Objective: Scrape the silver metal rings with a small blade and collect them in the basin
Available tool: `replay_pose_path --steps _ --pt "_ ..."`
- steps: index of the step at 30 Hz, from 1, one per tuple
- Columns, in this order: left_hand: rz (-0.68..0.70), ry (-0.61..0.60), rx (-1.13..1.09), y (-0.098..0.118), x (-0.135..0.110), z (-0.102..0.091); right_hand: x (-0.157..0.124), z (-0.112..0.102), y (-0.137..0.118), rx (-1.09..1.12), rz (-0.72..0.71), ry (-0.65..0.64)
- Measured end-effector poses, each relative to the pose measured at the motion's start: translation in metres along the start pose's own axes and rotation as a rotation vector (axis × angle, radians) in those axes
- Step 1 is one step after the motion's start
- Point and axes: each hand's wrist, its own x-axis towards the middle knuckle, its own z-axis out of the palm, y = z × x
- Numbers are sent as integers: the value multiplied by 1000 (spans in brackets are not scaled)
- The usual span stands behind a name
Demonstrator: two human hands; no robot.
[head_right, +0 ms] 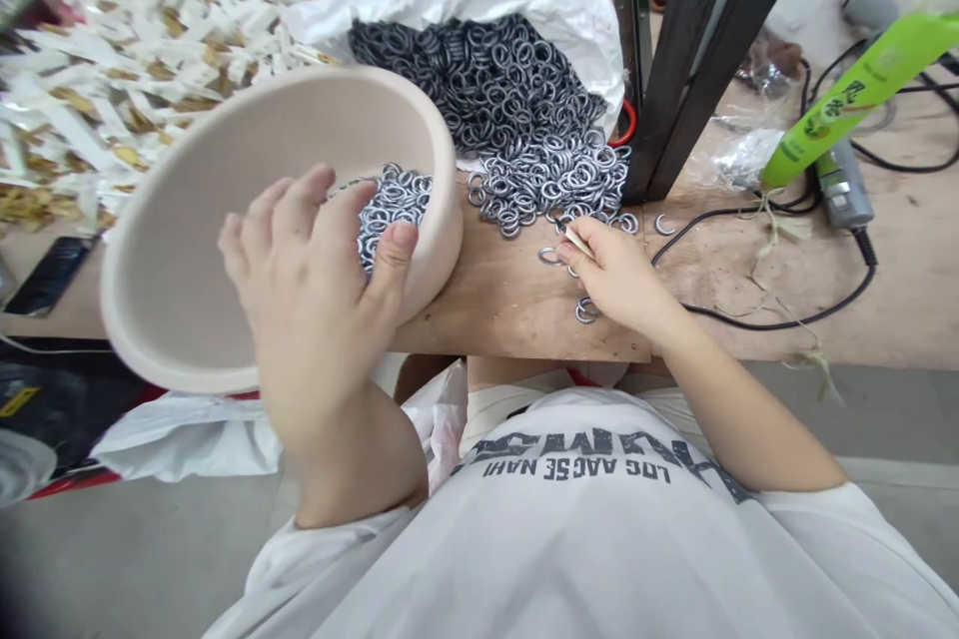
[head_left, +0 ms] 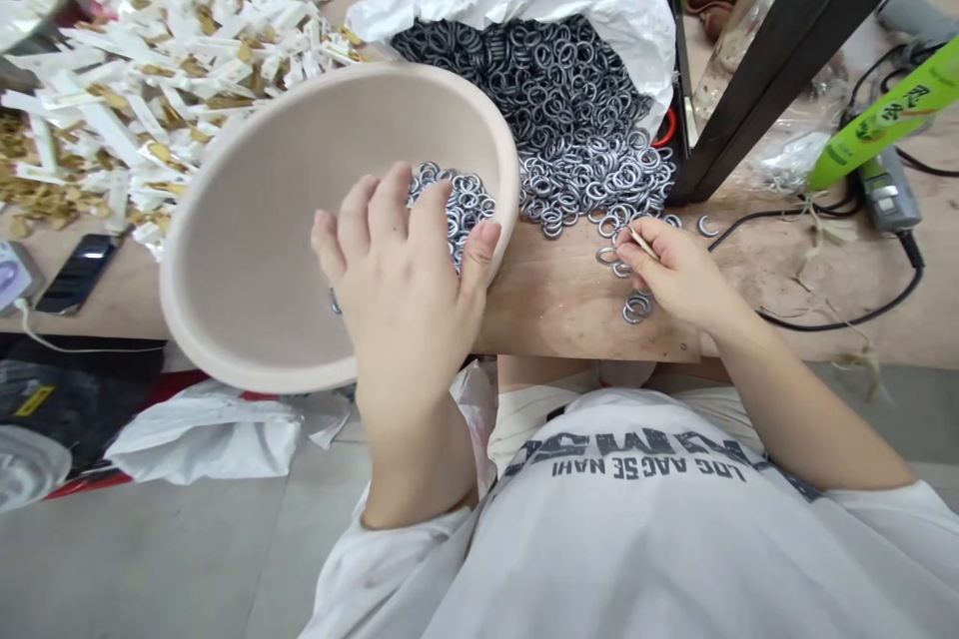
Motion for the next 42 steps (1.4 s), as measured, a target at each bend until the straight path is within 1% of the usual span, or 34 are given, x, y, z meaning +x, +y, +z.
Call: replay_pose_path --steps 2,3,4,5,6,7,9,11,12,14,15,17,19,20,24,26,30,32,35,36,37,38,40,42 --pt "82 2 -85 16 -6 12 -6 -4 -10 122 -10 -9" --pt "114 -47 -172 24 -10 20 -9 -5 -16 160 -27 -17" --pt "150 -145 -271 31 -14 28 -12 -6 -21 199 -41 -25" --pt "153 -234 -361 38 -17 37 -15 -7 -26 244 -52 -29" --pt "109 -305 -453 43 -21 46 -18 -7 -30 292 -60 -27" --pt "38 -367 -564 47 -24 54 -21 -6 -32 341 -68 -16" --pt "-169 -434 -832 52 -29 69 -26 -2 -33 408 -94 35" --pt "-377 -445 -1105 54 -34 81 -31 3 -31 369 -160 123" --pt "-458 -440 -1221 56 -36 85 -32 6 -29 317 -201 172" --pt "-561 -450 -1405 59 -39 91 -31 9 -25 239 -251 229" --pt "-597 -465 -1473 61 -40 93 -30 10 -22 243 -245 225" --pt "-672 -491 -1567 65 -40 93 -25 10 -18 323 -184 180" --pt "-746 -488 -1610 67 -39 93 -23 8 -16 349 -145 151" --pt "-773 -477 -1620 68 -38 93 -24 7 -15 298 -159 152" --pt "-851 -415 -1625 67 -36 94 -36 6 -21 -107 -303 111" --pt "-889 -380 -1620 67 -36 96 -42 8 -27 -227 -320 83" --pt "-918 -368 -1622 70 -39 97 -42 12 -29 -288 -305 67" --pt "-896 -417 -1638 72 -42 96 -35 10 -21 -256 -259 78" --pt "-798 -544 -1690 71 -48 93 -20 3 -2 -196 -93 160" --pt "-768 -557 -1704 68 -49 93 -16 0 3 -218 -54 172" --pt "-754 -540 -1708 64 -49 93 -12 -2 8 -279 -34 184" --pt "-753 -500 -1698 59 -49 94 -9 -4 11 -363 -24 181" --pt "-766 -406 -1642 45 -49 97 -7 -3 13 -567 -20 144" --pt "-778 -356 -1593 32 -47 101 -7 1 11 -727 -5 94"
